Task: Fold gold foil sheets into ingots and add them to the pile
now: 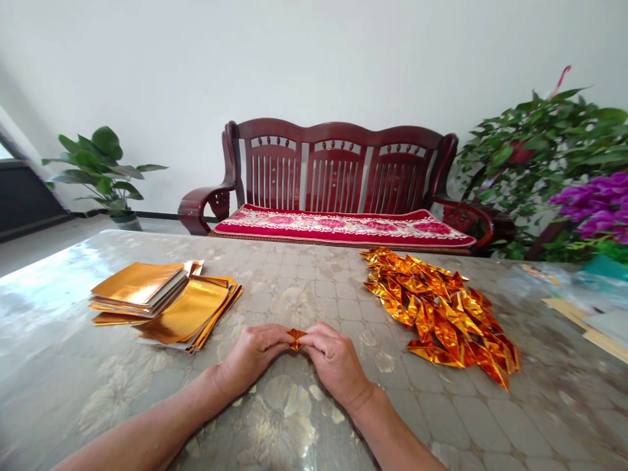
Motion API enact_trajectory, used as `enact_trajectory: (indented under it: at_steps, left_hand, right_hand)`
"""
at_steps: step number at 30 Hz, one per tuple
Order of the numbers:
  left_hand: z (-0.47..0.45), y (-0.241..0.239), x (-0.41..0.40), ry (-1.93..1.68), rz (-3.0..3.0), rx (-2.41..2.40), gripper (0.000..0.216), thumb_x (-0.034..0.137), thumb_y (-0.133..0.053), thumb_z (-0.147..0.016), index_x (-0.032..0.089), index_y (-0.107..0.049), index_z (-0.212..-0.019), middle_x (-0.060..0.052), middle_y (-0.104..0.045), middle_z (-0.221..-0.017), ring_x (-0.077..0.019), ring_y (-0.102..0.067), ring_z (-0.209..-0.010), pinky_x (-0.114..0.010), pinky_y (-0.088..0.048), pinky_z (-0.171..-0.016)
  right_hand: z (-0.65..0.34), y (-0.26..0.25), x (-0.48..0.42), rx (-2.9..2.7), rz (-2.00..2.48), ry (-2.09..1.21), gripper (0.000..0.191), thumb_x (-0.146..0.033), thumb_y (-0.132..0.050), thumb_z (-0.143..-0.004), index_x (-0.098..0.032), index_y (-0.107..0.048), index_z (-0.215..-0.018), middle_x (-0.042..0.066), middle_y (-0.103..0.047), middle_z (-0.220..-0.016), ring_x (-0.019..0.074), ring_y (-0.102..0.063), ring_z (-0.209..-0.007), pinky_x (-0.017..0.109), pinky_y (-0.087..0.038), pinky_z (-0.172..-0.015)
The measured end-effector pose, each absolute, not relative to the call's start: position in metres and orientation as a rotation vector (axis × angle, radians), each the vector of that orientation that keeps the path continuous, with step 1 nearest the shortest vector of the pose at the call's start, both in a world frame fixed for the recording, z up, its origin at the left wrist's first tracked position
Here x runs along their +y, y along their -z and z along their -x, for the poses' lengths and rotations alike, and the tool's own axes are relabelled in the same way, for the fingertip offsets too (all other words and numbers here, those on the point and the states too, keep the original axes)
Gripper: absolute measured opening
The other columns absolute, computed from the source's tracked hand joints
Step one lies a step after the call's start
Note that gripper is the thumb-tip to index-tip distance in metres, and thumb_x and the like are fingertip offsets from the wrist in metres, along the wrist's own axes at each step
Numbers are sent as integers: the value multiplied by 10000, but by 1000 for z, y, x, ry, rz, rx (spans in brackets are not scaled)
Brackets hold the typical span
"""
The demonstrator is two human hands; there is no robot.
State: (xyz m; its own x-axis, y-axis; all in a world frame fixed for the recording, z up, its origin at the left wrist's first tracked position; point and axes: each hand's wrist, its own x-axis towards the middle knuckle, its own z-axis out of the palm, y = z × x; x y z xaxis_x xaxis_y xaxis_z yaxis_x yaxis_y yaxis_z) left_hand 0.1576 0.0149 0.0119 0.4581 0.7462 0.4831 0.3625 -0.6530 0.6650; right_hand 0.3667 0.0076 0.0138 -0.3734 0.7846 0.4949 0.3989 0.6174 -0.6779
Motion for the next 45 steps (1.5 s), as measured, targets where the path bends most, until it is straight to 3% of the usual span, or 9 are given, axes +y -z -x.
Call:
enact_trajectory:
  at_steps: [13, 35, 45]
  left_hand:
    - [-157, -11, 18, -1146, -2185, 983, 178, 192, -586, -931, 247, -753, -956, 0, -776, -922, -132, -718, -840, -212, -553, -779]
    - [-160, -14, 17, -1051, -2240, 1005, 150, 176, -590, -930, 217, -730, -897, -8, -758, -876, -128, -703, -816, -203, -525, -766]
    - [-157, -18, 16, -1021, -2250, 1020, 169, 176, -560, -938, 214, -716, -886, -9, -743, -860, -128, -687, -807, -208, -519, -760]
  right_hand:
    - [-365, -19, 10, -2037, 930, -423, 229, -126, -576, -900, -244, -754, -983, 37, -715, -928, 152, -686, -840, 243, -544, -749]
    - [-362, -20, 7, -2014, 937, -453, 172, -202, -593, -924, -244, -758, -947, 42, -721, -898, 157, -690, -813, 247, -558, -730]
    - [-363, -21, 7, -2033, 961, -408, 189, -138, -584, -897, -241, -740, -923, 37, -714, -894, 156, -683, -811, 247, -548, -725]
